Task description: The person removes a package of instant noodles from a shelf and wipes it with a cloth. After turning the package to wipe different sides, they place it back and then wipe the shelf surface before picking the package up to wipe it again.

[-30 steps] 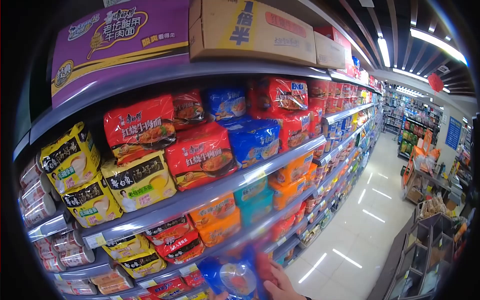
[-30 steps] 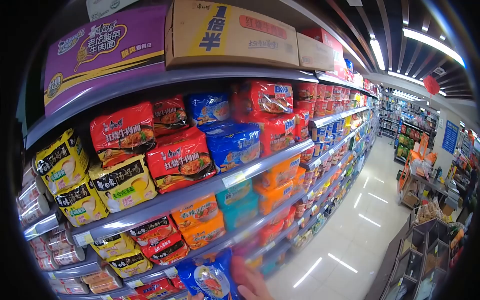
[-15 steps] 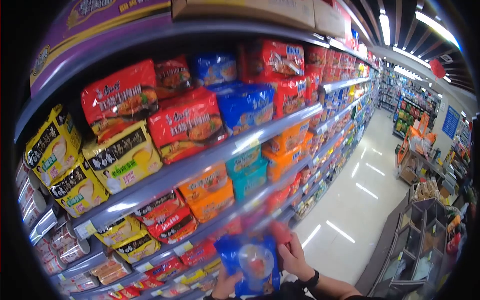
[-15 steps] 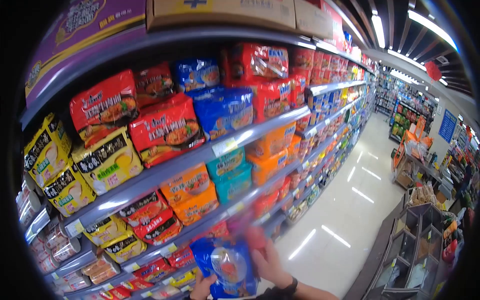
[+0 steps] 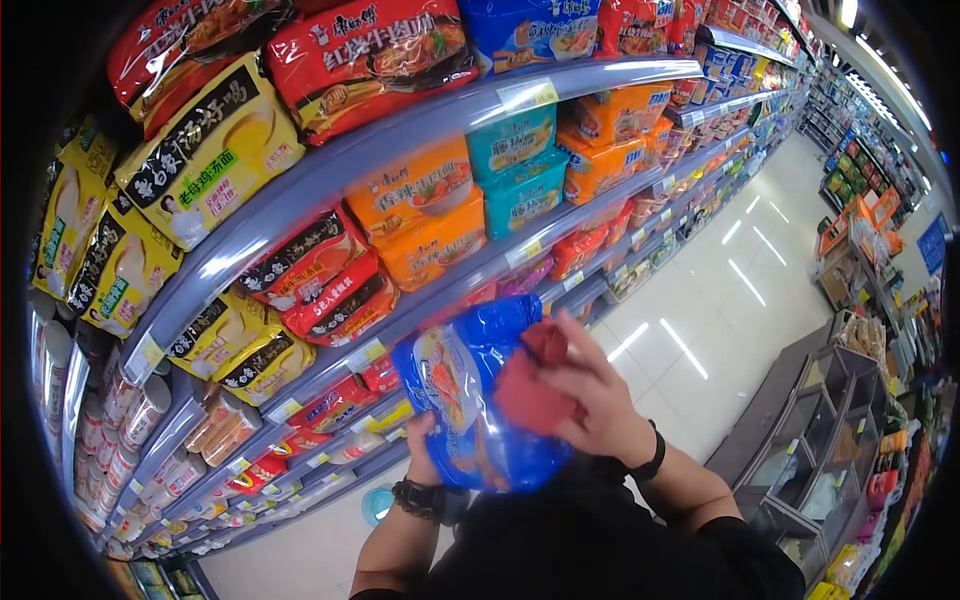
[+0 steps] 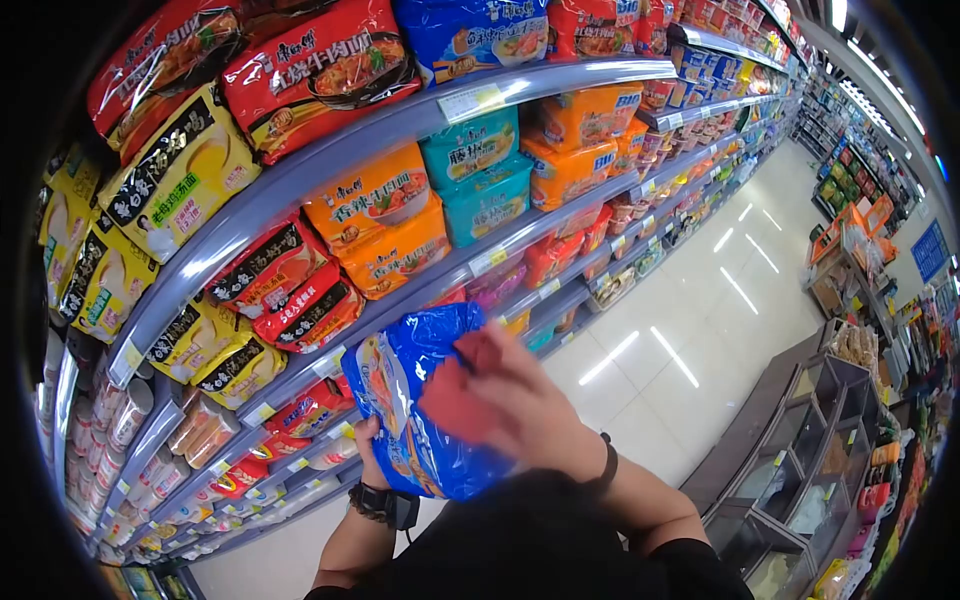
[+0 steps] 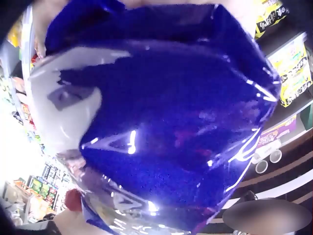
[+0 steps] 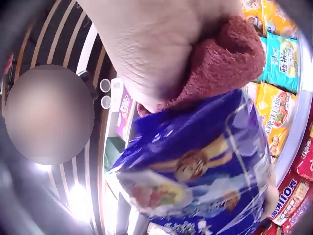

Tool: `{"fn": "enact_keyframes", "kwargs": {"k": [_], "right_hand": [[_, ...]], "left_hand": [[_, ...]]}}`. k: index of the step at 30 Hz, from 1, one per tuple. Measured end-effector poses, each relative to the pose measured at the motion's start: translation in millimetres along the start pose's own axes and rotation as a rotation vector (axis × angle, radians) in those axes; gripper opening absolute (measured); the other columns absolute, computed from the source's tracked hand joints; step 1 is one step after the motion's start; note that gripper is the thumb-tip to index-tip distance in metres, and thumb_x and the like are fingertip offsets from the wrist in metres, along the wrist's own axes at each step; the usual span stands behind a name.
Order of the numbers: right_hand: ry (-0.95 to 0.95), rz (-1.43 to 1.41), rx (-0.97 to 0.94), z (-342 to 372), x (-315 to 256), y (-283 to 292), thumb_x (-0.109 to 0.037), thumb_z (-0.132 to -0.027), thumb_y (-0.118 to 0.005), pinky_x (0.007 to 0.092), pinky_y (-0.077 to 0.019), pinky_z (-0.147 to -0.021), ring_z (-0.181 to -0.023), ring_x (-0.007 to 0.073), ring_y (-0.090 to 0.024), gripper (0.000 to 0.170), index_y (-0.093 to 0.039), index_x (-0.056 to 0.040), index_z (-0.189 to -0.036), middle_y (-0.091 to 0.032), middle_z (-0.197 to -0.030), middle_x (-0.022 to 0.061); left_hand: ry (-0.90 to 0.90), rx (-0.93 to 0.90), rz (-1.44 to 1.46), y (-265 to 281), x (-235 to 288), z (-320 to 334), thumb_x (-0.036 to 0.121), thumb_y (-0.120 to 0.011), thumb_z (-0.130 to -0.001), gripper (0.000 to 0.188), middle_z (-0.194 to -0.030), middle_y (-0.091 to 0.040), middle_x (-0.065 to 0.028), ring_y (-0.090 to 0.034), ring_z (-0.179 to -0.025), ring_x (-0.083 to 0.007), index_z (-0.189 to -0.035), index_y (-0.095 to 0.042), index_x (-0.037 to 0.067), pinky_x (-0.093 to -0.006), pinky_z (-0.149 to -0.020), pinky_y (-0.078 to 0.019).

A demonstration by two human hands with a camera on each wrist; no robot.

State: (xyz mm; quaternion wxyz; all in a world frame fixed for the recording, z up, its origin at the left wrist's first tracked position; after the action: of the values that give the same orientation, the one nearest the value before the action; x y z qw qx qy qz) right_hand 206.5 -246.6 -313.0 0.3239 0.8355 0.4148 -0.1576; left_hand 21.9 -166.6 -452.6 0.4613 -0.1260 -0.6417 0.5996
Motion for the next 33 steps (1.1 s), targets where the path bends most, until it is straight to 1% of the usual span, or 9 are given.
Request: {"fn": "enact_keyframes", "kwargs": {"k": [2, 5, 6, 10, 15, 18, 24, 28, 33], "right_hand": [[-0.127, 0.094, 0.078, 0, 15, 7, 0.000, -0.080, -0.082, 0.0436, -0.0485, -0.110, -0.135, 0.0432, -0.056, 0.065, -0.052, -0.0007, -0.137, -0.047, -0.154, 0.0273], [-0.367, -0.254, 0.038, 4, 35, -2, 0.001, -0.077, -0.081, 0.0433, -0.0486, -0.109, -0.135, 0.0425, -0.056, 0.078, -0.047, -0.0028, -0.147, -0.049, -0.152, 0.0272], [-0.265, -0.154, 0.060, 5, 28, 0, -0.002, -0.078, -0.081, 0.0419, -0.0502, -0.108, -0.132, 0.0409, -0.059, 0.078, -0.048, -0.0035, -0.148, -0.052, -0.149, 0.0271], [0.006, -0.138, -0.315, 1, -17, -15, -0.005, -0.079, -0.082, 0.0405, -0.0537, -0.104, -0.130, 0.0390, -0.060, 0.067, -0.056, -0.0033, -0.141, -0.053, -0.149, 0.0261], [0.022, -0.076, -0.072, -18, -25, -6, -0.007, -0.076, -0.085, 0.0395, -0.0539, -0.102, -0.129, 0.0406, -0.061, 0.079, -0.049, -0.0013, -0.146, -0.052, -0.148, 0.0288], [-0.132, 0.103, 0.037, -13, 4, 8, -0.011, -0.077, -0.086, 0.0400, -0.0530, -0.103, -0.133, 0.0423, -0.057, 0.081, -0.047, 0.0021, -0.147, -0.050, -0.150, 0.0284], [-0.144, 0.204, -0.092, -5, 5, -8, -0.013, -0.075, -0.085, 0.0468, -0.0462, -0.109, -0.134, 0.0425, -0.053, 0.072, -0.058, -0.0011, -0.140, -0.054, -0.149, 0.0177], [-0.107, 0.235, -0.313, -1, -20, -21, -0.008, -0.068, -0.083, 0.0487, -0.0466, -0.103, -0.126, 0.0397, -0.053, 0.071, -0.063, -0.0104, -0.137, -0.057, -0.146, 0.0097], [-0.040, 0.041, -0.418, 8, -24, -23, 0.003, -0.070, -0.076, 0.0479, -0.0500, -0.104, -0.128, 0.0402, -0.056, 0.068, -0.064, -0.0088, -0.135, -0.057, -0.144, 0.0120]], "left_hand": [[0.011, 0.008, -0.039, 10, -3, 3, 0.045, -0.067, -0.083, 0.079, -0.133, -0.062, -0.0167, -0.064, -0.115, -0.0367, -0.148, -0.045, 0.005, -0.0507, -0.092, -0.0577], [-0.005, 0.088, -0.100, 17, -9, 7, 0.045, -0.066, -0.085, 0.078, -0.134, -0.062, -0.0188, -0.065, -0.114, -0.0352, -0.147, -0.046, 0.002, -0.0471, -0.097, -0.0554], [0.004, 0.118, -0.129, 19, -10, 9, 0.046, -0.065, -0.085, 0.078, -0.134, -0.062, -0.0193, -0.065, -0.114, -0.0349, -0.147, -0.046, 0.002, -0.0465, -0.098, -0.0549], [0.034, 0.073, -0.091, 6, -10, 5, 0.050, -0.060, -0.089, 0.079, -0.136, -0.061, -0.0215, -0.064, -0.119, -0.0362, -0.148, -0.044, 0.000, -0.0468, -0.102, -0.0529], [0.041, 0.002, -0.090, 29, -16, 9, 0.045, -0.064, -0.088, 0.077, -0.138, -0.061, -0.0211, -0.063, -0.122, -0.0359, -0.148, -0.046, 0.000, -0.0482, -0.106, -0.0504], [0.035, -0.002, -0.132, 34, -16, 14, 0.040, -0.066, -0.088, 0.074, -0.138, -0.062, -0.0198, -0.063, -0.123, -0.0343, -0.146, -0.047, -0.001, -0.0480, -0.107, -0.0503], [0.010, 0.008, -0.108, 28, -11, 19, 0.038, -0.061, -0.093, 0.068, -0.139, -0.061, -0.0188, -0.062, -0.125, -0.0337, -0.147, -0.045, 0.000, -0.0466, -0.107, -0.0504], [-0.010, 0.106, 0.056, 41, -12, 17, 0.041, -0.060, -0.093, 0.068, -0.139, -0.061, -0.0162, -0.062, -0.124, -0.0325, -0.149, -0.045, 0.005, -0.0469, -0.106, -0.0511], [-0.081, 0.117, -0.051, 27, -2, 17, 0.046, -0.063, -0.091, 0.076, -0.139, -0.061, -0.0163, -0.063, -0.123, -0.0314, -0.151, -0.044, 0.004, -0.0451, -0.106, -0.0507]]}}
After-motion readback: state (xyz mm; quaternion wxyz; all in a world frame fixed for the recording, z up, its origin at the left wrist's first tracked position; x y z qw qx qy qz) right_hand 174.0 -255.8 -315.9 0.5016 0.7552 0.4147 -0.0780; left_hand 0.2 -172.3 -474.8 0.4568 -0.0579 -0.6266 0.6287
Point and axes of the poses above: each hand's wrist, its own z-axis away from the middle knuckle, its own y-axis out of the back of the hand, x = y × z, the point moved 7 cm from there along -z, towards the middle knuckle
